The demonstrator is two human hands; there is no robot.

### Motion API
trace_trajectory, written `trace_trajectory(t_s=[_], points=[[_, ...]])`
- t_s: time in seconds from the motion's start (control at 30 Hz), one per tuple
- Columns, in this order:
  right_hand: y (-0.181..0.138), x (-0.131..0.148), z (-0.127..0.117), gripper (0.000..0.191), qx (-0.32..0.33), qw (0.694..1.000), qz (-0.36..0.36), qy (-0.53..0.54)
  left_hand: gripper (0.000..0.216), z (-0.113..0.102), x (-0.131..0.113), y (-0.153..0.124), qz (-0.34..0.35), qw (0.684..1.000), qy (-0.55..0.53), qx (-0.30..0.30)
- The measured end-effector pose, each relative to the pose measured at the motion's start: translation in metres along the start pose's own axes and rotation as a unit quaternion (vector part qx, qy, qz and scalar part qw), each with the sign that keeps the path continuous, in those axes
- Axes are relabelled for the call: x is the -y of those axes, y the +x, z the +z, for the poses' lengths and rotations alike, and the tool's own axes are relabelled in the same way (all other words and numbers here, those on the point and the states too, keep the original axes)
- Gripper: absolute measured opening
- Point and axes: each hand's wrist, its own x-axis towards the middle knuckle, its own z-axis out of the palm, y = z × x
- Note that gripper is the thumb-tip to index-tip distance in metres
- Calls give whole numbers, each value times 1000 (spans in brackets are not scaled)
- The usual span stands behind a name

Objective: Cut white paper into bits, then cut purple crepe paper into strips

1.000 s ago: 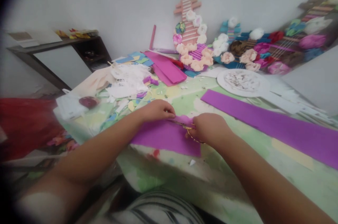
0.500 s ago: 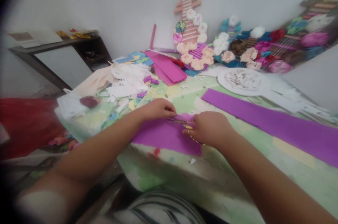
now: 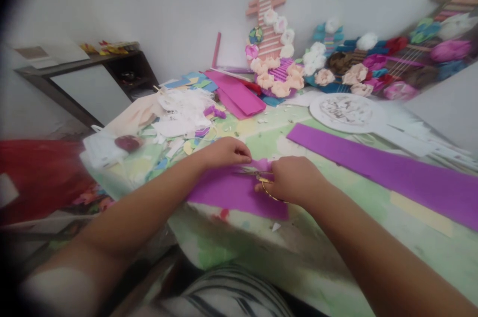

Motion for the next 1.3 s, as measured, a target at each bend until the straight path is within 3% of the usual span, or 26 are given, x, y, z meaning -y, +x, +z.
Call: trace_trajectory(t_s=[0.87,1.3], points=[[17,26,-6,55,31,997,45,47,19,0,-3,-3,5,1000,-4,8],[20,26,-6,44,31,998,50,36,20,-6,0,-4,-6,999,-45,21]])
